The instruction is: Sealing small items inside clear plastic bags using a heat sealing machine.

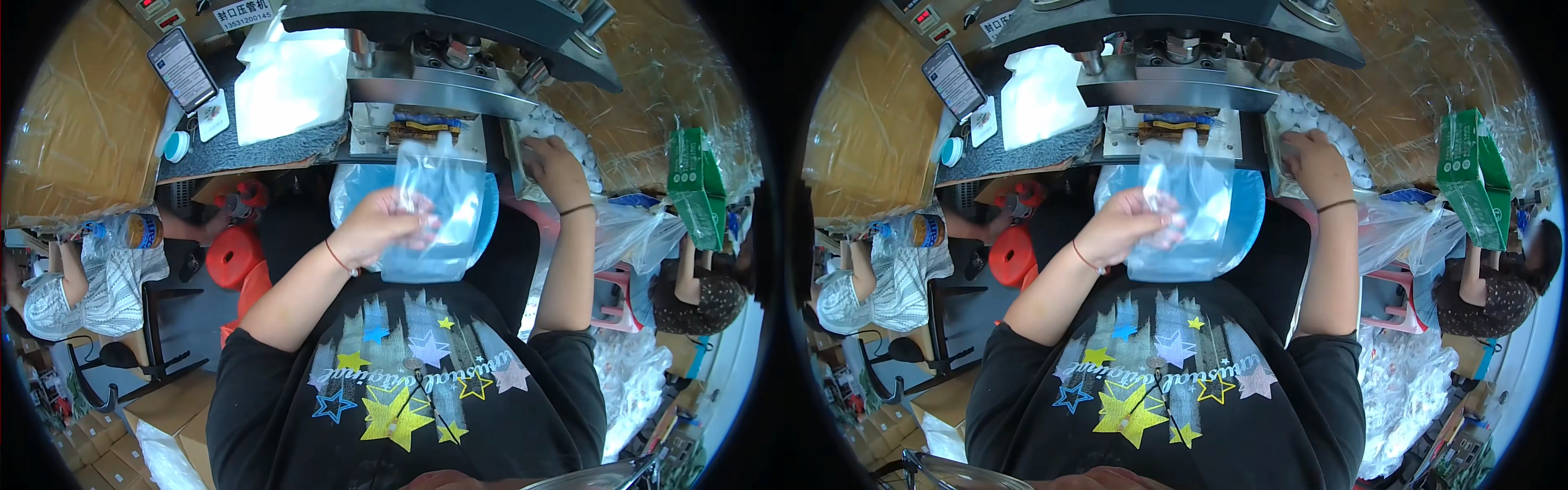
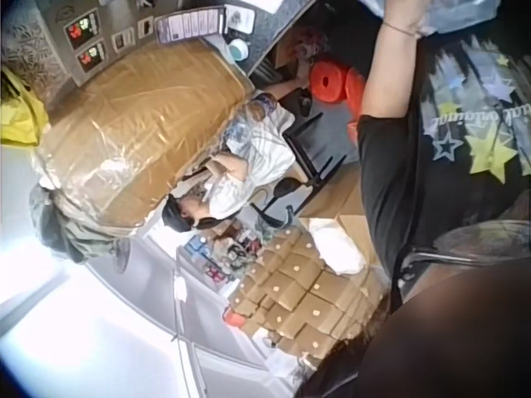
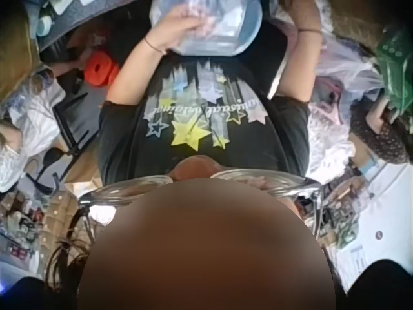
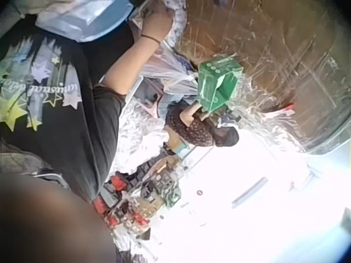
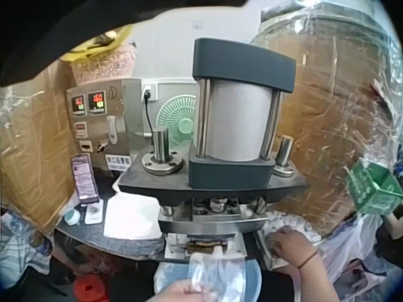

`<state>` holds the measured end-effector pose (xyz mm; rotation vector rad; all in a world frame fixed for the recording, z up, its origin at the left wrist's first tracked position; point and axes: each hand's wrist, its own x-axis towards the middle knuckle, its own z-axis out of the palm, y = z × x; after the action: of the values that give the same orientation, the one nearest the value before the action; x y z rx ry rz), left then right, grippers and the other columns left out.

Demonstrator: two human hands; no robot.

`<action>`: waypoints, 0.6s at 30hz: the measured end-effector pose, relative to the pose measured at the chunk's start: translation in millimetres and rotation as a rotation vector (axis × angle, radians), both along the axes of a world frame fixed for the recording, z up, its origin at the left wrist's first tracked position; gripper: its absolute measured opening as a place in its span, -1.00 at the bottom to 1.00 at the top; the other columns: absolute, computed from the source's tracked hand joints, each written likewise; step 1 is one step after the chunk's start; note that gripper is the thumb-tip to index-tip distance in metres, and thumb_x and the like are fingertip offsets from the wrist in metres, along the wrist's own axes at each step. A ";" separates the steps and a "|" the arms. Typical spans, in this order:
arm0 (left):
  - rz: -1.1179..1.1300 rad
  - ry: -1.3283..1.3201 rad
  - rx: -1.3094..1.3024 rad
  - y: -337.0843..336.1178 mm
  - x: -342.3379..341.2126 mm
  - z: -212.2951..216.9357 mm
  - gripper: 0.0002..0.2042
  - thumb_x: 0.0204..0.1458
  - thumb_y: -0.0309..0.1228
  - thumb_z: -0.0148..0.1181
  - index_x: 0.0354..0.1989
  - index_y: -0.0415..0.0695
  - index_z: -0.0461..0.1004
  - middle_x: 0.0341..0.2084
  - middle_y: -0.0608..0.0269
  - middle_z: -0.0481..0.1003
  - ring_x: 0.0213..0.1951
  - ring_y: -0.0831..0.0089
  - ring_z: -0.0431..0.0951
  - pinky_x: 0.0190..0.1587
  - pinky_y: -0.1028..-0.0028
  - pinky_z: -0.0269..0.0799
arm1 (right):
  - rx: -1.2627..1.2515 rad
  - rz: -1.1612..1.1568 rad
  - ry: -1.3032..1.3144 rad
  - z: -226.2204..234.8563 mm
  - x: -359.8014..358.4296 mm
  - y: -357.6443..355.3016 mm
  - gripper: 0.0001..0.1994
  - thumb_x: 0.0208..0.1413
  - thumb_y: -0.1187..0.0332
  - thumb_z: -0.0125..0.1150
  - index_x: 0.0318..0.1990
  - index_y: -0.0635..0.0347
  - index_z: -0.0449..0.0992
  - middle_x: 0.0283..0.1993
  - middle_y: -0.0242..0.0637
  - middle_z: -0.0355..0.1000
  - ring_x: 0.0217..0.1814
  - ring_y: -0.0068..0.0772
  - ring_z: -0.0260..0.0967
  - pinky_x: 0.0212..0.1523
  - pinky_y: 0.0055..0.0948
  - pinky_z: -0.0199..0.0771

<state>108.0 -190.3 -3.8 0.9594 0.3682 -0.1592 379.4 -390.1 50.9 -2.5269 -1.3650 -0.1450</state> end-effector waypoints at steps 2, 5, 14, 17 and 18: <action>0.113 -0.047 -0.031 16.8 11.0 -2.0 -0.75 0.15 -0.54 0.22 -0.01 -0.31 0.46 -0.13 0.01 0.60 -0.14 0.28 0.67 -0.14 0.37 0.66 | -0.045 0.033 0.034 -8.9 3.9 2.8 -0.72 0.10 0.50 0.17 -0.01 0.13 0.51 -0.12 -0.05 0.46 -0.07 0.13 0.44 -0.10 -0.08 0.45; 0.161 -0.057 -0.040 29.7 18.0 -1.2 -0.77 0.12 -0.56 0.23 -0.05 -0.33 0.47 -0.15 0.01 0.59 -0.18 0.32 0.67 -0.12 0.36 0.65 | -0.053 -0.021 0.049 -18.4 0.4 4.8 -0.75 0.09 0.47 0.19 -0.05 0.13 0.44 -0.13 -0.03 0.47 -0.08 0.14 0.45 -0.10 -0.06 0.45; 0.609 -0.011 2.193 135.9 -7.5 11.1 -0.40 0.22 -0.21 0.14 0.35 -0.25 0.16 0.27 -0.33 0.19 0.32 -0.17 0.20 0.33 -0.04 0.12 | 0.177 -0.225 0.013 -26.2 -11.6 1.8 -0.76 0.11 0.51 0.11 -0.05 0.14 0.35 -0.24 0.12 0.49 -0.19 0.24 0.45 -0.17 0.02 0.44; 0.275 0.026 2.214 121.3 -30.7 -4.4 -0.42 0.19 -0.20 0.15 0.34 -0.18 0.23 0.29 -0.22 0.21 0.32 -0.15 0.23 0.32 -0.05 0.13 | 0.218 -0.088 -0.022 -10.4 -20.9 -9.0 -0.75 0.14 0.49 0.17 -0.03 0.18 0.36 -0.28 0.04 0.52 -0.28 -0.03 0.51 -0.23 -0.17 0.48; 0.195 -0.060 2.158 102.8 -38.7 6.0 -0.45 0.19 -0.23 0.16 0.31 -0.18 0.27 0.30 -0.19 0.20 0.32 -0.14 0.23 0.32 -0.03 0.13 | 0.368 -0.154 0.130 -8.9 -26.5 -14.9 -0.74 0.15 0.48 0.21 -0.01 0.20 0.38 -0.26 -0.04 0.54 -0.29 -0.24 0.49 -0.26 -0.30 0.46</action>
<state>69.3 -87.5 2.2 3.0094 0.5121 0.6211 352.8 -405.0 42.0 -2.2833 -0.9909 -0.2334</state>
